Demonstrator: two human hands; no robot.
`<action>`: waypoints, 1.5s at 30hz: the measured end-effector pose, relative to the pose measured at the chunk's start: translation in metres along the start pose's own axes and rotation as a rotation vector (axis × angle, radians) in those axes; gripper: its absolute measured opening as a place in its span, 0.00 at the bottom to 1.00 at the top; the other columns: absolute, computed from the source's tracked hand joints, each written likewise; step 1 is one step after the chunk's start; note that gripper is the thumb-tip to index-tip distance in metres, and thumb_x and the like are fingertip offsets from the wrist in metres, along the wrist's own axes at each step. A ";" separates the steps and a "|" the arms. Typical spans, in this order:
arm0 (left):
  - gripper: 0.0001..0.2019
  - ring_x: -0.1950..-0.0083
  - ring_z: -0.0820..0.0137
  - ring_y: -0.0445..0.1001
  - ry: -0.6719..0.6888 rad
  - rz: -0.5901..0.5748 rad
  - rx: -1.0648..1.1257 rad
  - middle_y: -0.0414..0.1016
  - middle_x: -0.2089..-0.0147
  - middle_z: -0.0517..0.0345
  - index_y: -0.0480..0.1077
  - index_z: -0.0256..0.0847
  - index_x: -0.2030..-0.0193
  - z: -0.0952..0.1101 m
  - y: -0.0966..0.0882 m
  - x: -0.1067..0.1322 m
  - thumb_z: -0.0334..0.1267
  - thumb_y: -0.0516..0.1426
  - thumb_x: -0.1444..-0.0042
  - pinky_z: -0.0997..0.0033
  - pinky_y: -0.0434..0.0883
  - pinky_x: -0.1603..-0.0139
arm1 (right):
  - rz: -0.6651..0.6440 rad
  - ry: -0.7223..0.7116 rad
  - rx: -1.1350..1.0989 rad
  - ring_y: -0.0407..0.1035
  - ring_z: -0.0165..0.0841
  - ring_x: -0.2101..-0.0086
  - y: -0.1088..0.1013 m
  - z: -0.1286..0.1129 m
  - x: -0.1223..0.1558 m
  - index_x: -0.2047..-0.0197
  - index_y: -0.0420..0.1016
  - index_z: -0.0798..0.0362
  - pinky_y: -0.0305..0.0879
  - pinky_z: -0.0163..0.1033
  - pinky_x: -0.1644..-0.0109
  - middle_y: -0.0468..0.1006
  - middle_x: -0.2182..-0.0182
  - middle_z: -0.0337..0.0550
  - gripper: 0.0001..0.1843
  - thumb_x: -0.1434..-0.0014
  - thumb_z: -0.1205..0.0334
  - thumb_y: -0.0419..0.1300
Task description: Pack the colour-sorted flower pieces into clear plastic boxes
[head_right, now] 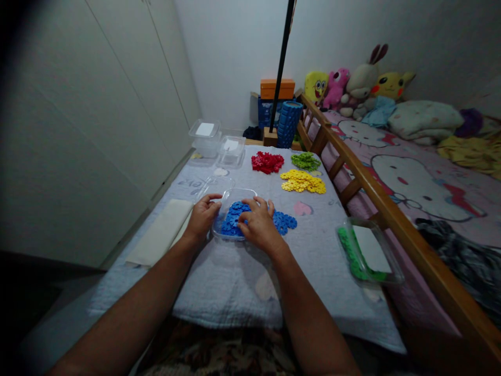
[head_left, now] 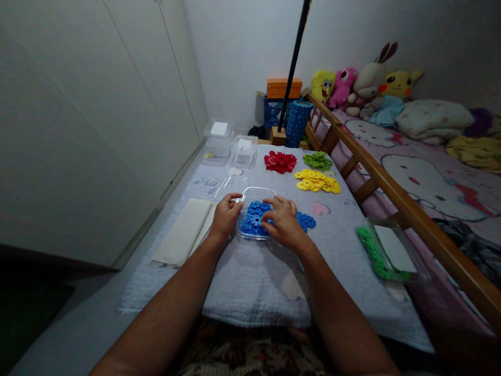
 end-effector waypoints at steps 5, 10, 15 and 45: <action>0.19 0.78 0.75 0.59 -0.008 0.005 0.001 0.60 0.79 0.71 0.74 0.39 0.52 -0.001 0.000 0.000 0.44 0.63 0.49 0.76 0.57 0.76 | 0.177 0.042 -0.086 0.59 0.49 0.35 -0.024 0.028 0.003 0.56 0.83 0.45 0.52 0.61 0.31 0.72 0.36 0.48 0.09 0.39 0.63 0.64; 0.20 0.78 0.75 0.60 -0.016 -0.003 0.004 0.61 0.78 0.70 0.74 0.39 0.51 -0.003 0.001 -0.001 0.45 0.63 0.49 0.76 0.57 0.77 | 0.281 0.205 -0.078 0.64 0.48 0.40 -0.044 0.080 0.015 0.56 0.82 0.47 0.57 0.57 0.34 0.73 0.40 0.51 0.10 0.39 0.63 0.61; 0.20 0.79 0.76 0.57 -0.013 0.004 -0.010 0.59 0.79 0.71 0.74 0.38 0.51 -0.001 0.000 0.000 0.45 0.63 0.49 0.77 0.56 0.77 | 0.141 0.317 0.070 0.60 0.53 0.39 -0.026 0.103 0.024 0.55 0.82 0.47 0.54 0.59 0.35 0.72 0.38 0.52 0.13 0.45 0.62 0.67; 0.19 0.79 0.75 0.58 0.004 0.002 -0.021 0.60 0.78 0.70 0.75 0.39 0.52 -0.003 -0.001 -0.002 0.45 0.63 0.49 0.76 0.55 0.77 | 0.302 0.114 -0.466 0.71 0.39 0.56 -0.025 0.031 0.013 0.67 0.79 0.48 0.64 0.46 0.44 0.80 0.64 0.42 0.06 0.38 0.60 0.62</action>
Point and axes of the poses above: each hand's wrist, its own x-axis away from the middle knuckle, its own y-axis out of the palm, z = x × y, the point moved 10 cm from there along -x, towards the middle knuckle
